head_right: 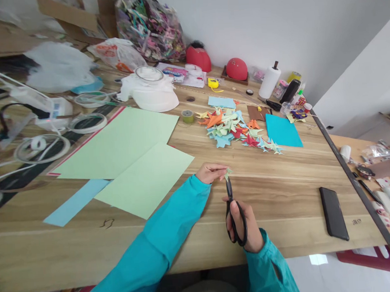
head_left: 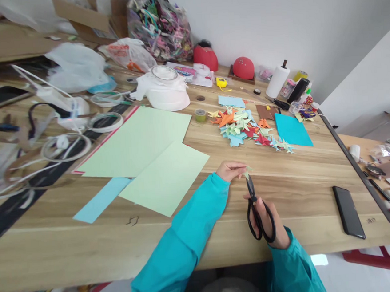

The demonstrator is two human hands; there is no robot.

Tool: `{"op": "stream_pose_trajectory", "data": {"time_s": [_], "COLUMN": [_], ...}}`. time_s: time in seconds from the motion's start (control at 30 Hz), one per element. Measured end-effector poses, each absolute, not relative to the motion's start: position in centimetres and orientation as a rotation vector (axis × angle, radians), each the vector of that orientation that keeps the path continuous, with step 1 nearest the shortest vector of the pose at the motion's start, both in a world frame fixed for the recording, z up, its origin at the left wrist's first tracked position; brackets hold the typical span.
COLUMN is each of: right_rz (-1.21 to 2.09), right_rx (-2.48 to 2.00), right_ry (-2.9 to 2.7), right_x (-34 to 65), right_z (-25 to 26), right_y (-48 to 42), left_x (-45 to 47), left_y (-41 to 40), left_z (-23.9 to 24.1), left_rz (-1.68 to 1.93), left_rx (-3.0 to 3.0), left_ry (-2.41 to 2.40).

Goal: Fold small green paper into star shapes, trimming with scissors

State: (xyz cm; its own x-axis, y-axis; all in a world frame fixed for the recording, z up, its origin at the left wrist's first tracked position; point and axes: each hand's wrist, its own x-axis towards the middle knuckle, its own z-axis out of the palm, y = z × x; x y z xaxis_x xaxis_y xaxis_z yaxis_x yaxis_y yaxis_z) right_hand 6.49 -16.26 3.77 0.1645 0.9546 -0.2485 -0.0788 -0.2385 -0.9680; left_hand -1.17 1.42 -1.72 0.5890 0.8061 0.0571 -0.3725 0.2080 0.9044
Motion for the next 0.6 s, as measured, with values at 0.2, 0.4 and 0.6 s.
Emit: {"op": "stream_pose_trajectory", "data": {"time_s": [0.2, 0.4, 0.6], "right_rz": [1.241, 1.221, 1.212], "right_rx": [-1.448, -1.456, -1.463], "right_ry": [-0.932, -0.923, -0.913], "right_x": [6.44, 6.29, 6.24], "right_z": [3.82, 3.56, 3.36], "right_y": [-16.25, -16.04, -16.0], "left_x": [-1.22, -1.26, -1.32], "left_y": [1.37, 1.21, 1.19], "left_z": [-1.57, -1.35, -1.22], "left_rz": [0.868, 0.863, 0.857], "left_rx": [1.079, 1.076, 1.08], "left_ry": [0.47, 0.477, 0.493]}}
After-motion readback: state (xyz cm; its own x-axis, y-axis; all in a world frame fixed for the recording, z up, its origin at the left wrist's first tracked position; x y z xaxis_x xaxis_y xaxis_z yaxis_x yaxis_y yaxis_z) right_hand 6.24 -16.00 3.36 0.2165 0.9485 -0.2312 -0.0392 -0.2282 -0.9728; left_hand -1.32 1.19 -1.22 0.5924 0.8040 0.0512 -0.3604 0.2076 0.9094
